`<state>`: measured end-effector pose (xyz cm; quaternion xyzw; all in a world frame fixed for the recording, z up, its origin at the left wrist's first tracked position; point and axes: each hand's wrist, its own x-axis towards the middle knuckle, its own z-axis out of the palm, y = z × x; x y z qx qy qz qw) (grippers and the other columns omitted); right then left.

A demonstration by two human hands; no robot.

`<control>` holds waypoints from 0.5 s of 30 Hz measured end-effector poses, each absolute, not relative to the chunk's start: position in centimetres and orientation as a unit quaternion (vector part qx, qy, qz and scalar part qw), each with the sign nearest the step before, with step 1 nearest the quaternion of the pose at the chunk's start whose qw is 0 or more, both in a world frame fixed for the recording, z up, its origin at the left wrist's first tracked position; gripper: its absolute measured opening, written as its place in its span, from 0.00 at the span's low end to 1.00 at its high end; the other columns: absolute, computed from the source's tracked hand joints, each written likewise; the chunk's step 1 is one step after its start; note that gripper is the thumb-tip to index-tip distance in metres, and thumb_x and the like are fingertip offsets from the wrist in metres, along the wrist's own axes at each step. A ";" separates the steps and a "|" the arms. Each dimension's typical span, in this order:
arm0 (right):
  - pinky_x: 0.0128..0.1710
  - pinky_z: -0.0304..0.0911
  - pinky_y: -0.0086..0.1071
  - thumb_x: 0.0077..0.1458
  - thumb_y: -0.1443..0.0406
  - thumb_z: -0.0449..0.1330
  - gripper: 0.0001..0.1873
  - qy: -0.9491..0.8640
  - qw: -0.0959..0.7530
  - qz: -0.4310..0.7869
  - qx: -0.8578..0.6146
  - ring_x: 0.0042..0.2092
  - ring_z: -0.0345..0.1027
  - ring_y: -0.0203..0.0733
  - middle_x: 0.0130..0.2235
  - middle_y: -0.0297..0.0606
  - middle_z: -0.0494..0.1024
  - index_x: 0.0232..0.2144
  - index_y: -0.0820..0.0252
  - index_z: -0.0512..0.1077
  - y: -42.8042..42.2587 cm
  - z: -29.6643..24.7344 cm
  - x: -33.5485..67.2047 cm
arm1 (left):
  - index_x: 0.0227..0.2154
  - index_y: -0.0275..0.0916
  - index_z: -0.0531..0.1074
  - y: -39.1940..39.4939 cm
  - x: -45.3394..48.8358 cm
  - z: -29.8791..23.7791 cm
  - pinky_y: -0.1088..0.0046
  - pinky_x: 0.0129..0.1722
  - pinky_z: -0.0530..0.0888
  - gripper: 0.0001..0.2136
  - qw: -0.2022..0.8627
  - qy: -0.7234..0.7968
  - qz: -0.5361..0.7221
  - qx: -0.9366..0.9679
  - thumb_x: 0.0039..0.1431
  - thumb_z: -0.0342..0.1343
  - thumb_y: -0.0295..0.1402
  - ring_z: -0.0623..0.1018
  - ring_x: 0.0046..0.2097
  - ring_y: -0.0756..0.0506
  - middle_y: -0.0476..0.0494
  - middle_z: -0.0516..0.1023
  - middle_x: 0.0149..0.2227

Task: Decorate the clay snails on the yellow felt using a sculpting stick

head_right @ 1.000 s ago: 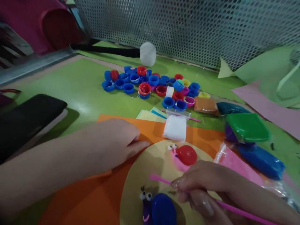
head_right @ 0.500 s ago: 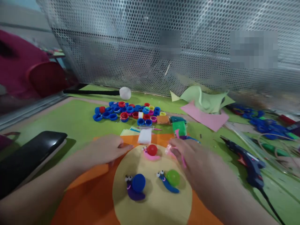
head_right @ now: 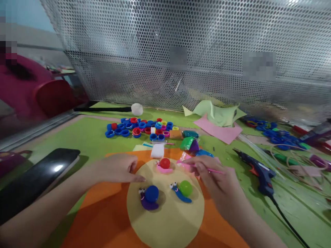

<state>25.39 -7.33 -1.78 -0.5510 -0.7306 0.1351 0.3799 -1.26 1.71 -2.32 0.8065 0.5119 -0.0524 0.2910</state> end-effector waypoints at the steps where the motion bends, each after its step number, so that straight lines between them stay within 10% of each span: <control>1: 0.31 0.66 0.27 0.64 0.57 0.44 0.15 -0.721 0.379 0.119 -0.567 0.32 0.70 0.37 0.32 0.32 0.76 0.41 0.51 0.70 -7.1 -2.0 26.3 | 0.19 0.41 0.59 1.6 -1.1 -2.3 0.73 0.21 0.50 0.23 0.288 0.516 -0.050 0.805 0.41 0.54 0.57 0.62 0.22 0.49 0.52 0.63 0.21; 15: 0.20 0.52 0.32 0.47 0.49 0.54 0.20 -0.651 0.190 -0.037 -0.734 0.21 0.65 0.47 0.19 0.32 0.65 0.26 0.54 0.51 -5.7 -5.2 29.7 | 0.18 0.41 0.58 2.0 -1.0 -3.0 0.73 0.22 0.54 0.20 0.265 0.555 0.035 0.787 0.52 0.46 0.53 0.63 0.22 0.47 0.49 0.65 0.20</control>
